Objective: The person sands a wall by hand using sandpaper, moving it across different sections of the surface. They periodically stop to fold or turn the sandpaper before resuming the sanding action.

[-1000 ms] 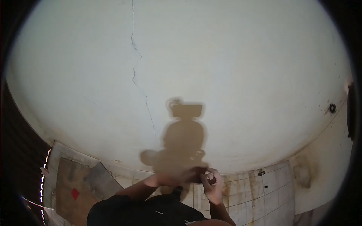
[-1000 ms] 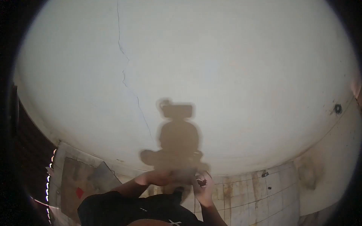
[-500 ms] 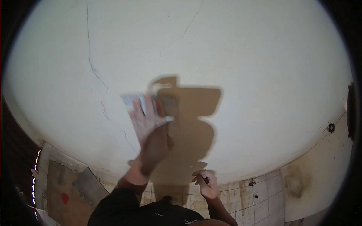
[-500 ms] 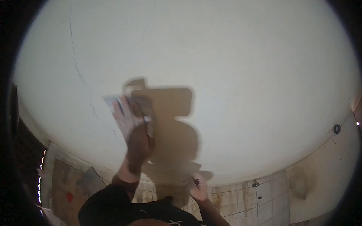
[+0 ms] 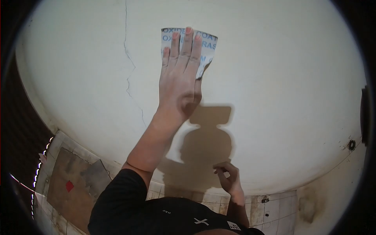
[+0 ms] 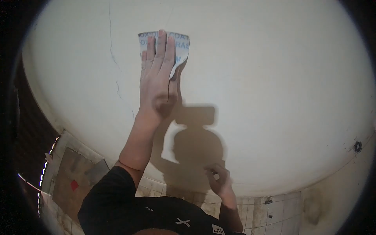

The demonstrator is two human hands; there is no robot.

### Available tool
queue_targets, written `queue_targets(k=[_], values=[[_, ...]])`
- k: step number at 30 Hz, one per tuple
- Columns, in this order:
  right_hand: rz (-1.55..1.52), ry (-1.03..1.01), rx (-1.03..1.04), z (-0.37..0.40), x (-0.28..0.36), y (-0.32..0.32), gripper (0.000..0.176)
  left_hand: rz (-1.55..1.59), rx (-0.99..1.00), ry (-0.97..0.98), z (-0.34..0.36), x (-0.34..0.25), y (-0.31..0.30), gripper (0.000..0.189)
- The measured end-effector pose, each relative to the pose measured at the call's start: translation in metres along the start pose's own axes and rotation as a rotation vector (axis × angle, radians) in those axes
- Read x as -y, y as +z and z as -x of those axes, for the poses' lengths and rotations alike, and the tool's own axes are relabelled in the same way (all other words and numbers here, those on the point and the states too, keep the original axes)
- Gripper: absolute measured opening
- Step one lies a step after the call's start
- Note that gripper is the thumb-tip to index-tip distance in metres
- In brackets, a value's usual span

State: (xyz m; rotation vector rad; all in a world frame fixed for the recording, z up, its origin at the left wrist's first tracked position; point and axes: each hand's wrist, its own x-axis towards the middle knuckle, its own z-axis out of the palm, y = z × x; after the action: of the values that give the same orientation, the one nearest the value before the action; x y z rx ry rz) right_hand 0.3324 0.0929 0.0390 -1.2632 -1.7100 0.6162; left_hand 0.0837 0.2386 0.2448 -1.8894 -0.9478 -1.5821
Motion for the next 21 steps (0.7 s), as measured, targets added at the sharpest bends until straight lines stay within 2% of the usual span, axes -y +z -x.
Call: queue_targets(k=[1, 4, 7, 8, 10, 13, 16, 19, 21], values=[[0.02, -0.024, -0.042, 0.002, -0.001, -0.007, 0.012, -0.028, -0.027, 0.025, -0.006, -0.006, 0.0, 0.063], [0.006, -0.025, -0.082, 0.018, -0.003, -0.022, 0.011, 0.039, 0.131, -0.069, 0.04, -0.028, -0.004, 0.062], [-0.01, -0.047, -0.029, 0.046, -0.014, -0.035, 0.011, -0.015, 0.156, -0.174, 0.144, -0.047, 0.031, 0.067], [-0.085, -0.012, -0.055, 0.059, -0.017, -0.037, 0.011, -0.109, 0.207, -0.22, 0.191, -0.045, 0.056, 0.068], [-0.24, 0.045, -0.076, 0.07, -0.03, -0.033, 0.011, -0.028, 0.215, -0.363, 0.239, -0.064, 0.068, 0.066], [-0.132, 0.004, -0.109, 0.087, -0.022, -0.036, 0.011, -0.003, 0.078, -0.321, 0.203, -0.072, 0.065, 0.065], [-0.062, -0.11, -0.079, 0.102, -0.013, -0.052, 0.011, -0.02, -0.022, -0.218, 0.098, -0.074, 0.041, 0.063], [0.094, -0.204, -0.193, 0.12, -0.029, -0.059, 0.015, -0.057, -0.053, -0.076, 0.002, -0.054, 0.021, 0.058], [0.169, -0.408, -0.313, 0.142, -0.039, -0.05, 0.015, 0.029, -0.094, -0.076, -0.014, -0.055, 0.022, 0.057]])
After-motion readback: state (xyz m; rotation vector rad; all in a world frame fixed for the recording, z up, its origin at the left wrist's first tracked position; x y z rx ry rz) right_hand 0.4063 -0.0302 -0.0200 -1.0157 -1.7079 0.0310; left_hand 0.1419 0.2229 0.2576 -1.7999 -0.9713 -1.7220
